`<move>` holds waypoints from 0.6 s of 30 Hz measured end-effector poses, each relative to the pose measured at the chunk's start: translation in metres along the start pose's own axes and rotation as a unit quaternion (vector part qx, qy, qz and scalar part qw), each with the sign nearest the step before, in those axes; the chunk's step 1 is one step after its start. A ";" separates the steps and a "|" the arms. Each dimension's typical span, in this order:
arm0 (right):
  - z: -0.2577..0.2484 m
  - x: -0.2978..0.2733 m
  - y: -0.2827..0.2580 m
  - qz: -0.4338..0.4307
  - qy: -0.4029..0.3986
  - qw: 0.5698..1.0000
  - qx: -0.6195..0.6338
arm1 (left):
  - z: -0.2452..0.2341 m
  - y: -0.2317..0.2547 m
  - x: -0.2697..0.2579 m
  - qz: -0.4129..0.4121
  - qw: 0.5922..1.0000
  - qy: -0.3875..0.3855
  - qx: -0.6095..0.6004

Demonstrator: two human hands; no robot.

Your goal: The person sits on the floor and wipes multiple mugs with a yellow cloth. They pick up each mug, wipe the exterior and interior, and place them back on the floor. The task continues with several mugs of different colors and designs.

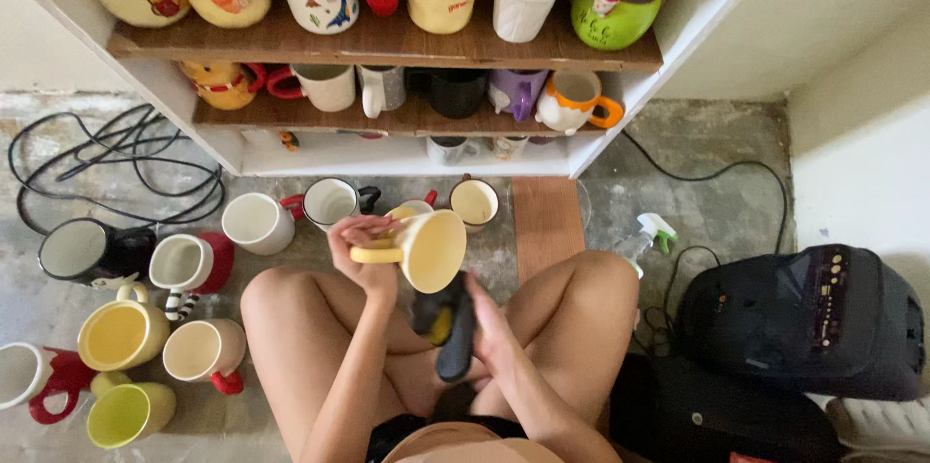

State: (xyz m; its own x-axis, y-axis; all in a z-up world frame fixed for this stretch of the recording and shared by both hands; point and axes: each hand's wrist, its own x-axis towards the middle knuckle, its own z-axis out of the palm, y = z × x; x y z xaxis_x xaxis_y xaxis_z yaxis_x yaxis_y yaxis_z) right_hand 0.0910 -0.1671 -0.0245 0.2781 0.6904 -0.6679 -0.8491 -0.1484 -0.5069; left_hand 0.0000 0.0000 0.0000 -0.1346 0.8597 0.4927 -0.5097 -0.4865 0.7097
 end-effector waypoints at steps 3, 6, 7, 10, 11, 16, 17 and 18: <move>-0.010 0.004 -0.008 -0.100 -0.100 0.984 0.105 | -0.001 0.024 0.006 -0.108 0.992 0.031 -0.051; -0.008 0.016 -0.015 -0.146 -0.088 0.977 0.124 | 0.007 0.035 0.000 -0.196 0.980 -0.006 -0.022; -0.007 0.018 -0.017 -0.131 -0.111 0.976 0.133 | 0.010 0.037 -0.004 -0.214 0.976 -0.012 -0.045; -0.006 0.019 -0.019 -0.083 -0.199 0.962 0.170 | 0.022 0.038 -0.014 -0.261 0.960 -0.047 -0.086; -0.007 0.018 -0.020 -0.064 -0.238 0.951 0.187 | 0.024 0.039 -0.018 -0.272 0.956 -0.070 -0.083; -0.023 0.022 -0.027 -0.096 -0.123 0.987 0.041 | 0.042 0.029 -0.005 -0.271 0.960 -0.031 -0.064; -0.028 0.026 -0.035 -0.110 -0.124 0.986 -0.001 | 0.048 0.027 0.000 -0.280 0.957 -0.008 -0.078; -0.032 0.031 -0.042 -0.124 -0.124 0.984 -0.042 | 0.054 0.025 0.006 -0.288 0.953 0.015 -0.092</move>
State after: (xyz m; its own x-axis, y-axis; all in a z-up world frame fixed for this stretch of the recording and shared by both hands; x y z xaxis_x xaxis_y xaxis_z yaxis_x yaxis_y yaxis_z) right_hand 0.1491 -0.1619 -0.0412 0.3438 0.8631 -0.3699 -0.7263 -0.0053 -0.6873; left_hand 0.0321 -0.0154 0.0474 0.1891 0.9815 0.0311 -0.6468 0.1007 0.7560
